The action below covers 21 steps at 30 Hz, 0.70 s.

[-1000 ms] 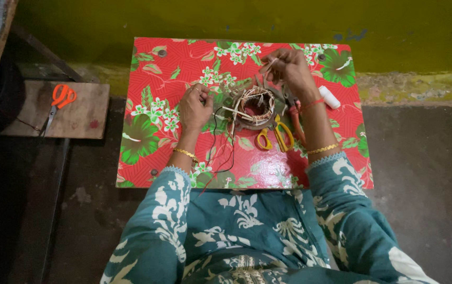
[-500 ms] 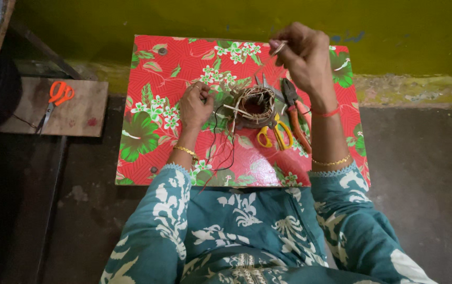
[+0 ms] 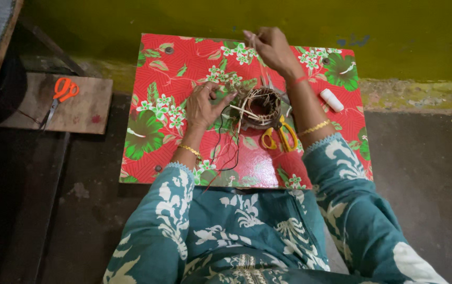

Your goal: The person weaves a small basket using thin sticks and string. They wrap the string around the basket's frame, pull it tight, and use pliers to secure the ends. The person also uses scissors to cut the string as needed.

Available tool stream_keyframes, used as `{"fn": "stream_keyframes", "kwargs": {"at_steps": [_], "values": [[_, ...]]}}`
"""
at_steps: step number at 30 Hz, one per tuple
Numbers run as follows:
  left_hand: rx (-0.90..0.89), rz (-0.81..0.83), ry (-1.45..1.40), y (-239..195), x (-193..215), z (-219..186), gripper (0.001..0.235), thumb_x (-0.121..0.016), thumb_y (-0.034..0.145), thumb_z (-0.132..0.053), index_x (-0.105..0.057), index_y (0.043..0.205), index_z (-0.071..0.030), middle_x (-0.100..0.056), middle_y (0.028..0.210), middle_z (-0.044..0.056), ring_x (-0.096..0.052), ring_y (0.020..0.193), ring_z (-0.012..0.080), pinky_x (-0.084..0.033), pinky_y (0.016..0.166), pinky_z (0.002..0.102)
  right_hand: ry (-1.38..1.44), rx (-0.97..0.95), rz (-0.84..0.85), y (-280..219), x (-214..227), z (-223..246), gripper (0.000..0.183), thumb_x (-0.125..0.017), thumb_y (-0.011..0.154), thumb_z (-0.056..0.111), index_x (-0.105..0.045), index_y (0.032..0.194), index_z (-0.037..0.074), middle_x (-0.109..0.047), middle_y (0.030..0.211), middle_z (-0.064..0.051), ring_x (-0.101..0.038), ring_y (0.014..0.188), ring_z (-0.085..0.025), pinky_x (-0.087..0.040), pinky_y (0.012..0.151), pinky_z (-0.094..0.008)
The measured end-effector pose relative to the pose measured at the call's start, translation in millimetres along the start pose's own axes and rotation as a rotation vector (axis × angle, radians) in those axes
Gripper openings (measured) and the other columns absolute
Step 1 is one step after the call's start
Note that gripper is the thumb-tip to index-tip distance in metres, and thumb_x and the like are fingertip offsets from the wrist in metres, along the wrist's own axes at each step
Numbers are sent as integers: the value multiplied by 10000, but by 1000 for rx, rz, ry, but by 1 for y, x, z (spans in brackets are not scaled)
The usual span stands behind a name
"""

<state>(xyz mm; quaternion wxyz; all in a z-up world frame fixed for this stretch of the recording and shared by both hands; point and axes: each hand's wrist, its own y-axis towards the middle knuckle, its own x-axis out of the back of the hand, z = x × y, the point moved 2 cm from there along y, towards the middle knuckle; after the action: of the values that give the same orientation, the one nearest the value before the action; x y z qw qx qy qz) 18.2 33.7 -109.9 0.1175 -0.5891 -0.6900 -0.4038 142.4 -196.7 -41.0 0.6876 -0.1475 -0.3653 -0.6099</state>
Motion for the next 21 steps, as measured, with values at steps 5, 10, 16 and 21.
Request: {"fn": "stream_keyframes", "kwargs": {"at_steps": [5, 10, 16, 21], "values": [[-9, 2, -34, -1, -1, 4, 486, -736, 888, -606, -691, 917, -123, -638, 769, 22, -652, 748, 245, -520, 674, 438, -47, 49, 31, 15, -13, 56, 604, -591, 1067, 497, -685, 761, -15, -538, 592, -122, -459, 540, -170, -396, 541, -370], [31, 15, -57, 0, -7, 11, 455, -708, 867, -595, -690, 875, -140, -655, 759, 14, -661, 762, 226, -520, 674, 415, 358, 117, 229, 2, -22, 114, 614, -498, 1062, 524, -686, 816, -7, -691, 728, -50, -675, 655, -124, -589, 637, -308], [-41, 28, 27, 0, -15, 20, 534, -714, 875, -653, -666, 839, -122, -643, 758, 52, -631, 784, 247, -506, 684, 428, 261, 345, 234, -32, -8, 145, 554, -540, 1100, 478, -699, 970, -37, -676, 808, -99, -620, 743, -169, -532, 692, -349], [-130, -71, 6, 2, -13, 17, 501, -666, 935, -627, -683, 870, -131, -646, 786, 51, -633, 808, 243, -497, 678, 428, 305, 311, -90, -39, 60, 118, 217, -589, 993, 170, -700, 970, -16, -710, 832, -56, -667, 711, -164, -549, 668, -346]]}}
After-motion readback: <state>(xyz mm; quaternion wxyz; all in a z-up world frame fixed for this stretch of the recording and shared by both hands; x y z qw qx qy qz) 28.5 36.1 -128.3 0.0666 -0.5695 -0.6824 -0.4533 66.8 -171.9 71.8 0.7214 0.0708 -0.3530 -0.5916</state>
